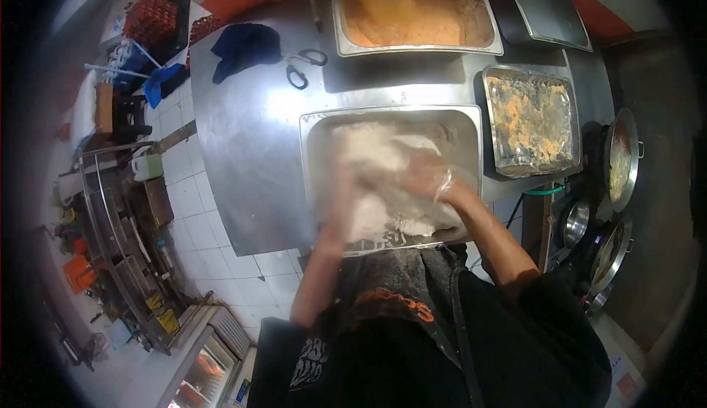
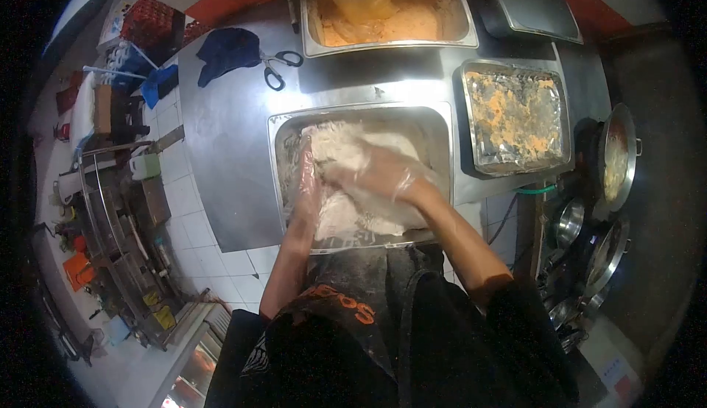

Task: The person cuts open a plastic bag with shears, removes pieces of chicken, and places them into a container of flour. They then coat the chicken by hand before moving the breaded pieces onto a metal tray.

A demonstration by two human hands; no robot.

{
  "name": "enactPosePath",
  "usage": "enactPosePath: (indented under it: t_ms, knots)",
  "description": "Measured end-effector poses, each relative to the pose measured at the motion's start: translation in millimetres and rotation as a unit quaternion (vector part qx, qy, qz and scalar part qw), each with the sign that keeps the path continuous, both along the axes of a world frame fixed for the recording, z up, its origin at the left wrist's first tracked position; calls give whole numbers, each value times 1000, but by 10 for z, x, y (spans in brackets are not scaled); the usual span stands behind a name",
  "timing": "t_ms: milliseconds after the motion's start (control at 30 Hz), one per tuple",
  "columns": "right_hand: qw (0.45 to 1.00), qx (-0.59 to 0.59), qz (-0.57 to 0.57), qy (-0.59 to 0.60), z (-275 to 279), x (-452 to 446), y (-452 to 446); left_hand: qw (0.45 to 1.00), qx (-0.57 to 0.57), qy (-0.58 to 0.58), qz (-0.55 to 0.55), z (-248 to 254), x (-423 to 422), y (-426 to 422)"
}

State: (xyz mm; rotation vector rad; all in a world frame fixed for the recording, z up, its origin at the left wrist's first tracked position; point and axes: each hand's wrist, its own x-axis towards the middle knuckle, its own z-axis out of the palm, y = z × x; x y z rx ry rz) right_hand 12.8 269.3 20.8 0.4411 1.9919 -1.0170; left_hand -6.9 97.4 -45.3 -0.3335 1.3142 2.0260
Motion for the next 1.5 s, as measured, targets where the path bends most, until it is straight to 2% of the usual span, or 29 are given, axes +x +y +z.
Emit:
enactPosePath:
  t_ms: [33,67,100,167,200,233,267,300,367,433,500,533,567,767,867,900,967,1000,1033,1100,1133,1200,1233,1300,1333,1367,1400,1467,1500]
  knots:
    - [997,-7,37,62,-58,95,-17,978,-45,177,-97,-396,66,-193]
    - [989,-13,75,123,-116,207,-34,978,-40,178,-101,-441,100,-257]
    - [990,-11,72,123,45,247,3,915,-185,325,-151,-463,140,-317]
    - [966,67,85,237,476,288,97,660,-443,564,-224,-487,216,-427]
    - [986,100,24,128,208,223,177,660,-443,563,-226,-508,246,-474]
    - [990,132,-36,15,-199,178,253,812,-344,394,-260,-525,281,-518]
    - [991,132,-34,13,-528,287,315,913,-224,201,-275,-533,303,-541]
    - [990,136,26,6,-839,419,418,914,-225,200,-272,-298,254,-435]
    - [986,139,93,-1,-903,399,432,833,-399,48,-380,376,101,-132]
    - [979,71,-58,-179,-643,274,283,848,-353,76,-389,76,168,-240]
    - [978,90,-75,-171,-703,299,197,867,-300,115,-380,-524,218,-242]
    - [976,94,-93,-173,-859,354,137,955,-45,97,-277,-895,314,-296]
    - [976,-17,-138,-167,-1407,537,217,963,213,68,-153,-1069,398,-349]
    - [960,-201,-195,22,-870,683,258,990,-16,-76,-114,-570,318,-179]
    - [951,-223,-153,148,-828,751,419,993,-13,-44,-107,-298,261,-201]
    - [977,-46,-204,-28,244,369,78,993,-14,-41,-110,-217,257,-199]
    - [979,-4,-202,8,230,474,5,975,-171,109,-86,-51,299,-184]
    - [980,40,-191,40,201,525,9,975,-168,109,-95,48,270,-147]
    - [966,-100,-223,84,130,560,68,976,-201,57,-65,163,235,-127]
    - [962,-91,-218,139,-127,555,265,972,-234,4,-34,182,208,-177]
    - [955,-84,-205,197,-272,515,336,938,-290,170,-87,111,203,-253]
    - [949,122,-279,82,-545,342,318,773,-374,480,-177,-1,191,-372]
    - [950,120,-277,85,-806,293,342,772,-377,481,-175,-29,183,-241]
    - [917,-105,-381,58,-1331,278,374,693,-405,583,126,-100,113,210]
    - [917,-104,-380,59,-1407,301,338,693,-404,583,128,19,-5,261]
    - [920,-124,-347,132,-1451,342,237,885,-336,321,31,260,-137,274]
    - [917,-144,-311,204,-1498,348,150,971,-229,21,-69,392,-218,265]
    - [882,-239,-376,156,-1557,245,174,978,-185,-19,-93,358,-272,215]
    - [909,-266,-307,96,-1550,227,294,982,-136,-60,-118,317,-298,210]
